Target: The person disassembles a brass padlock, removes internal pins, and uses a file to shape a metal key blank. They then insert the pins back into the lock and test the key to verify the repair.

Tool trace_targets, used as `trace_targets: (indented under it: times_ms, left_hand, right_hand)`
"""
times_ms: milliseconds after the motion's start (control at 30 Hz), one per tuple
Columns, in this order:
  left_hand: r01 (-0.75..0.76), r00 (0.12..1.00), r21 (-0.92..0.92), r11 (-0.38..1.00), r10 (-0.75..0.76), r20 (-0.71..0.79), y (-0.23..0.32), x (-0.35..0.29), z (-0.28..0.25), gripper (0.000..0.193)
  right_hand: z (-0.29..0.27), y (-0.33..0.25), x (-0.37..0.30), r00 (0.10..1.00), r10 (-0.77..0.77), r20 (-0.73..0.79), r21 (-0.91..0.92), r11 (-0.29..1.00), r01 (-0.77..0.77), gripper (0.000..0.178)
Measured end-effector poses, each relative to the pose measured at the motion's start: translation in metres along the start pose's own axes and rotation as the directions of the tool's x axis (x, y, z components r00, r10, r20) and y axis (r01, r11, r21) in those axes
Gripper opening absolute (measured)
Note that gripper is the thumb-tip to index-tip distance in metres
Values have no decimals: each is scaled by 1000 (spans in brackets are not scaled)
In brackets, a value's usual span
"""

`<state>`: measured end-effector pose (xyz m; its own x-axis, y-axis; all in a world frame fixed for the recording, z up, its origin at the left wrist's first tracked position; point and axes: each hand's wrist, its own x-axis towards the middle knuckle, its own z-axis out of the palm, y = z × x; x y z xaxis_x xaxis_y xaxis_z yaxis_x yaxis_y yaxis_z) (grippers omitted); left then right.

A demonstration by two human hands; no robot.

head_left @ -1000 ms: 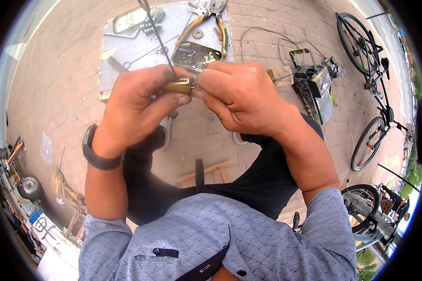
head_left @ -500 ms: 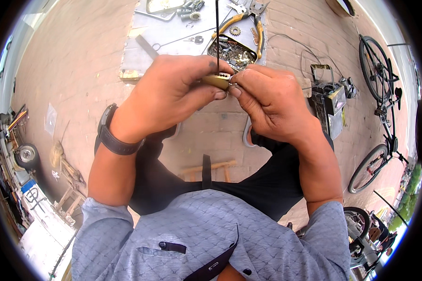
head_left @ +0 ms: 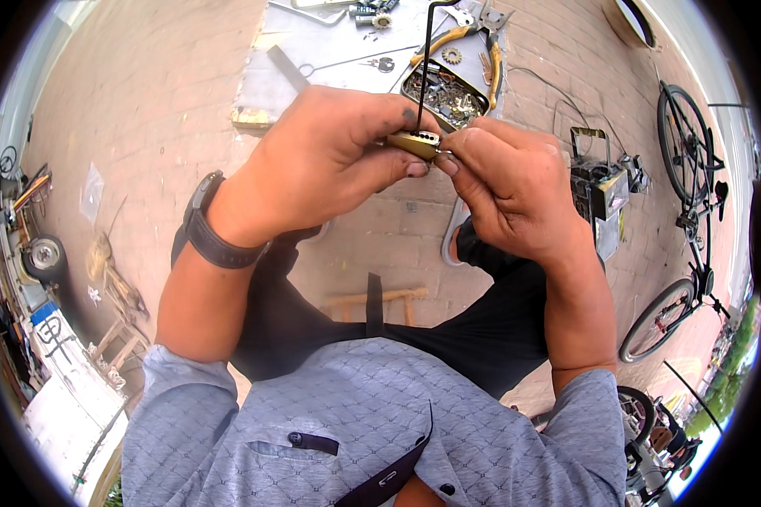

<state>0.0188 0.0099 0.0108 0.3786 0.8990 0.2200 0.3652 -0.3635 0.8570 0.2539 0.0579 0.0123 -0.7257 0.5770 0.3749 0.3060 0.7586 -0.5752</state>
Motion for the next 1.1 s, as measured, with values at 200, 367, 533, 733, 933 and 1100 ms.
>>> trace_targets:
  times_ms: [200, 367, 533, 733, 933, 1100]
  left_hand:
    - [-25, 1000, -18, 1000, 24, -19, 0, -5, 1, 28]
    - [-39, 999, -8, 999, 39, -25, 0, -8, 1, 27]
    - [-51, 999, -25, 998, 51, -15, -3, -14, 3, 28]
    - [-33, 999, -52, 998, 33, -5, -2, -19, 5, 28]
    - [-60, 998, -44, 997, 59, -3, 0, -21, 7, 28]
    - [126, 984, -34, 991, -129, -124, -17, -35, -20, 30]
  right_hand:
    - [0, -1, 0, 1000, -7, 24, 5, 1000, 7, 19]
    - [-3, -3, 0, 997, -59, 57, -20, 998, 61, 13]
    - [0, -5, -5, 998, -26, 54, 33, 999, 24, 16]
    - [1, -7, -8, 995, -35, 88, 18, 999, 33, 14]
    - [0, -8, -12, 993, 9, 117, 159, 987, -27, 6]
    - [-18, -4, -18, 998, 58, 4, -8, 998, -58, 4]
